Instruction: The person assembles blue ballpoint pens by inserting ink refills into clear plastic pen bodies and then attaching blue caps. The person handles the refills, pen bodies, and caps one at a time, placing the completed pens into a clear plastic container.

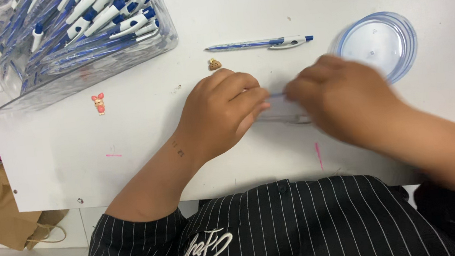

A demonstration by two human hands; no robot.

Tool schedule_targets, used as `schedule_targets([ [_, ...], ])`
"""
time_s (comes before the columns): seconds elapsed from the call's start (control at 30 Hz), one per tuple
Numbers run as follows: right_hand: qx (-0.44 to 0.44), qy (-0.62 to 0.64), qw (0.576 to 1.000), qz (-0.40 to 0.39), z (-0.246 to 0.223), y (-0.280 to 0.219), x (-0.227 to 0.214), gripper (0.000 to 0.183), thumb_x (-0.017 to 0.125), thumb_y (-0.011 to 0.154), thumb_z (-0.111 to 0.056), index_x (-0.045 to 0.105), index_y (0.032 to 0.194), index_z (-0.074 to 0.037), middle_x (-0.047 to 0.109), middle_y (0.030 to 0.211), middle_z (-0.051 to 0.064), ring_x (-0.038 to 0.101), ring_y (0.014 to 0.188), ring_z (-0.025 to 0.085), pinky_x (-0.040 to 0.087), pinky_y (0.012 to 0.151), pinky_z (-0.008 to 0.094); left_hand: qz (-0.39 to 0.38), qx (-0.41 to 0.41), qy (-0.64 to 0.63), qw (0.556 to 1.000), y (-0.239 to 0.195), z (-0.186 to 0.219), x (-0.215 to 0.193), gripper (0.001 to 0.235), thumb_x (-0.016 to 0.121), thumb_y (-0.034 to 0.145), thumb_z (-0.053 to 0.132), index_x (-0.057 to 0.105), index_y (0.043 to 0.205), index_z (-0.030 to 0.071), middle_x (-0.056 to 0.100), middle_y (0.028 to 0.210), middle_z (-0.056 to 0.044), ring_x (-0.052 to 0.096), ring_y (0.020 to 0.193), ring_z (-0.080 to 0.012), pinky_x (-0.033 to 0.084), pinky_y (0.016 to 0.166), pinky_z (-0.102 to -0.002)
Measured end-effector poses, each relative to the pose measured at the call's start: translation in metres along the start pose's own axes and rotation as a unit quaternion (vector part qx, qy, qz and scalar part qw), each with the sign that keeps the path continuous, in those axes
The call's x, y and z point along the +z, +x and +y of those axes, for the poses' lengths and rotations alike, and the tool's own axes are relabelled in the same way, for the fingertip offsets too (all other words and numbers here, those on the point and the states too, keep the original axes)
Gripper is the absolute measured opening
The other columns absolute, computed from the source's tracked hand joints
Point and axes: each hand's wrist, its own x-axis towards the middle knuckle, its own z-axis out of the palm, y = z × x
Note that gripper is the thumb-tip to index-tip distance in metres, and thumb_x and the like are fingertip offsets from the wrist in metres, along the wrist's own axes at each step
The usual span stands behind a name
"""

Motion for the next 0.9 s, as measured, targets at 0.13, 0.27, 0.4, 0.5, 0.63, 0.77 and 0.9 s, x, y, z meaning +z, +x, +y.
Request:
schedule_targets([
  [0.13, 0.09, -0.082, 0.992, 0.016, 0.031, -0.031, -0.029, 0.012, 0.075, 0.102, -0.029, 0.079, 0.113, -0.029, 0.073, 0.099, -0.003, 0.065, 0.094, 0.034, 0.053, 0.06, 0.046, -0.166, -0.038, 0.041, 0.985, -0.009, 0.003, 0.003, 0.048, 0.086, 0.081, 0.052, 0.067, 0.107, 0.018, 0.065, 0.1, 0.0, 0.058, 0.087, -0.0271, 0.049, 0.062, -0.041],
  [0.27, 0.086, -0.024, 0.994, 0.066, 0.047, -0.056, -0.035, 0.007, 0.079, 0.11, -0.011, 0.083, 0.114, -0.015, 0.072, 0.093, 0.0, 0.061, 0.089, 0.032, 0.051, 0.088, 0.041, -0.176, -0.028, 0.042, 0.983, -0.017, 0.003, 0.022, 0.013, 0.072, 0.095, 0.021, 0.065, 0.084, 0.018, 0.058, 0.085, 0.003, 0.051, 0.078, -0.0241, 0.045, 0.057, -0.04],
  [0.4, 0.067, 0.113, 0.985, 0.114, 0.051, -0.064, -0.038, 0.012, 0.085, 0.102, -0.001, 0.082, 0.112, -0.007, 0.069, 0.092, 0.008, 0.06, 0.086, 0.024, 0.043, 0.087, 0.041, -0.085, -0.039, 0.006, 0.996, -0.006, -0.001, 0.013, 0.005, 0.07, 0.098, 0.013, 0.067, 0.094, 0.013, 0.061, 0.091, -0.003, 0.055, 0.075, -0.0269, 0.045, 0.059, -0.041],
  [0.5, 0.08, 0.121, 0.982, 0.124, 0.046, -0.066, -0.044, 0.015, 0.085, 0.103, 0.001, 0.082, 0.115, -0.008, 0.066, 0.093, 0.008, 0.057, 0.086, 0.024, 0.043, 0.088, 0.04, -0.031, -0.074, -0.038, 0.996, -0.003, -0.005, 0.007, 0.006, 0.07, 0.098, 0.006, 0.07, 0.098, 0.012, 0.061, 0.095, -0.002, 0.057, 0.079, -0.0248, 0.05, 0.068, -0.038],
  [0.63, 0.082, 0.143, 0.975, 0.148, 0.052, -0.069, -0.047, 0.012, 0.085, 0.105, 0.003, 0.081, 0.113, -0.005, 0.065, 0.093, 0.01, 0.055, 0.082, 0.024, 0.039, 0.091, 0.042, -0.023, -0.1, -0.024, 0.994, -0.003, -0.007, 0.003, 0.01, 0.069, 0.097, 0.003, 0.069, 0.096, 0.013, 0.06, 0.092, 0.0, 0.056, 0.078, -0.0224, 0.05, 0.069, -0.036],
  [0.77, 0.08, 0.144, 0.975, 0.149, 0.051, -0.07, -0.045, 0.012, 0.085, 0.105, 0.003, 0.081, 0.112, -0.006, 0.064, 0.094, 0.008, 0.055, 0.083, 0.024, 0.039, 0.092, 0.042, -0.01, -0.087, -0.028, 0.996, -0.003, -0.006, 0.006, 0.01, 0.069, 0.098, 0.002, 0.069, 0.096, 0.012, 0.06, 0.093, -0.001, 0.057, 0.079, -0.0223, 0.051, 0.073, -0.036],
  [0.9, 0.058, 0.126, 0.982, 0.129, 0.041, -0.06, -0.045, 0.016, 0.087, 0.099, -0.005, 0.081, 0.113, -0.013, 0.064, 0.092, 0.006, 0.056, 0.085, 0.026, 0.043, 0.086, 0.04, -0.01, -0.068, -0.056, 0.996, -0.002, -0.003, 0.007, 0.008, 0.07, 0.099, 0.003, 0.07, 0.097, 0.011, 0.059, 0.091, -0.003, 0.056, 0.074, -0.0229, 0.052, 0.08, -0.039],
])
